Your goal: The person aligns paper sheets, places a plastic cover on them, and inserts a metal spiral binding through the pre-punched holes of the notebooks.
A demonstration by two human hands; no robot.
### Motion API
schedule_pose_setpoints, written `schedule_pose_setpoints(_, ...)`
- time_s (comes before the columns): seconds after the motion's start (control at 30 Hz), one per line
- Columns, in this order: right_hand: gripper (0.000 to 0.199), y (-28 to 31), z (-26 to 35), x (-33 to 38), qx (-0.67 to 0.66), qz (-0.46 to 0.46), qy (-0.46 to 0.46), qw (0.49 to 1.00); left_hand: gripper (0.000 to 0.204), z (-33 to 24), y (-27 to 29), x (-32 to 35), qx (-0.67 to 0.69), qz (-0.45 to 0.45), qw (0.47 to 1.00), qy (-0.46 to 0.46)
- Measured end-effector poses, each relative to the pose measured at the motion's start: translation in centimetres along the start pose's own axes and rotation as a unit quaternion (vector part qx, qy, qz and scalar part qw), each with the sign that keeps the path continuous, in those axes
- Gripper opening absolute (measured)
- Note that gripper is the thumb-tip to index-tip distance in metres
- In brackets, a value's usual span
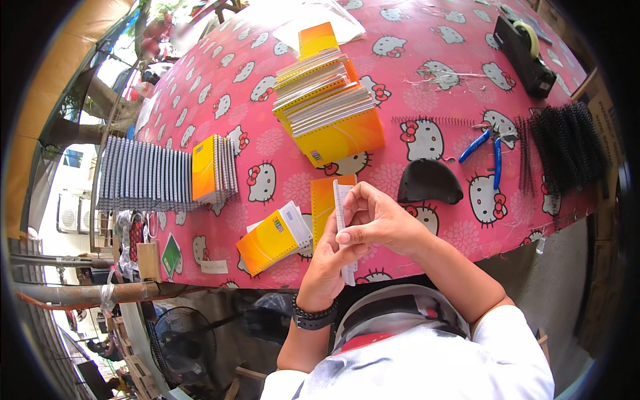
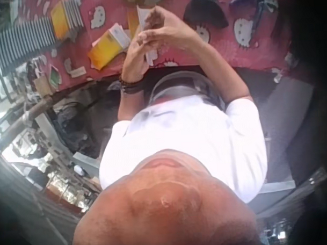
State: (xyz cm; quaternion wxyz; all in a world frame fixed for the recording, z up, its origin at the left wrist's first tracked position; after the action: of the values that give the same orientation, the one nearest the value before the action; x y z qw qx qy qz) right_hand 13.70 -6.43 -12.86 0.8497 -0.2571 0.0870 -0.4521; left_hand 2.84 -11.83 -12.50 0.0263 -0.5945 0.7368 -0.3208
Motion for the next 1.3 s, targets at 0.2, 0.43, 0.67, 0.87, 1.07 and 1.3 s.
schedule_pose_setpoints(0.2, 0.045, 0.46, -0.37, 0.03, -0.009, -0.006, -0.034, 0.999, 0.067, 0.21, -0.33, -0.11, 0.027, 0.001, 0.999, 0.017)
schedule_pose_setpoints(0.43, 0.045, 0.44, -0.68, -0.09, -0.039, -0.003, -0.033, 0.999, 0.067, 0.28, -0.04, -0.10, 0.032, -0.003, 0.999, 0.024)
schedule_pose_setpoints(0.67, 0.042, 0.35, -0.64, -0.05, -0.050, -0.008, -0.056, 0.997, 0.065, 0.22, 0.03, -0.09, 0.042, -0.002, 0.999, 0.024)
schedule_pose_setpoints(0.87, 0.040, 0.36, -0.35, 0.00, -0.038, -0.020, -0.050, 0.998, 0.064, 0.02, -0.26, -0.12, 0.051, -0.002, 0.998, 0.023)
schedule_pose_setpoints(1.07, 0.040, 0.17, 0.07, 0.18, -0.041, -0.026, -0.057, 0.997, 0.064, 0.16, -0.06, -0.20, 0.051, 0.001, 0.998, 0.028)
schedule_pose_setpoints(1.3, 0.039, 0.37, -0.34, 0.14, -0.050, -0.032, -0.049, 0.997, 0.064, 0.32, -0.02, -0.20, 0.060, -0.004, 0.998, 0.029)
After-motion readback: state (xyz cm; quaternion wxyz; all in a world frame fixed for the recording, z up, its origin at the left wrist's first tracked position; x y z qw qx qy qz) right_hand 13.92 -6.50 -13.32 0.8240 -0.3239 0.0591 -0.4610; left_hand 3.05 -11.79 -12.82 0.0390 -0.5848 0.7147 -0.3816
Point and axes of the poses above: each hand's wrist, its own x-axis away from the middle knuckle, its own y-axis out of the back of the hand, z = x × y, the point moved 4 cm from there along -x, towards the middle knuckle
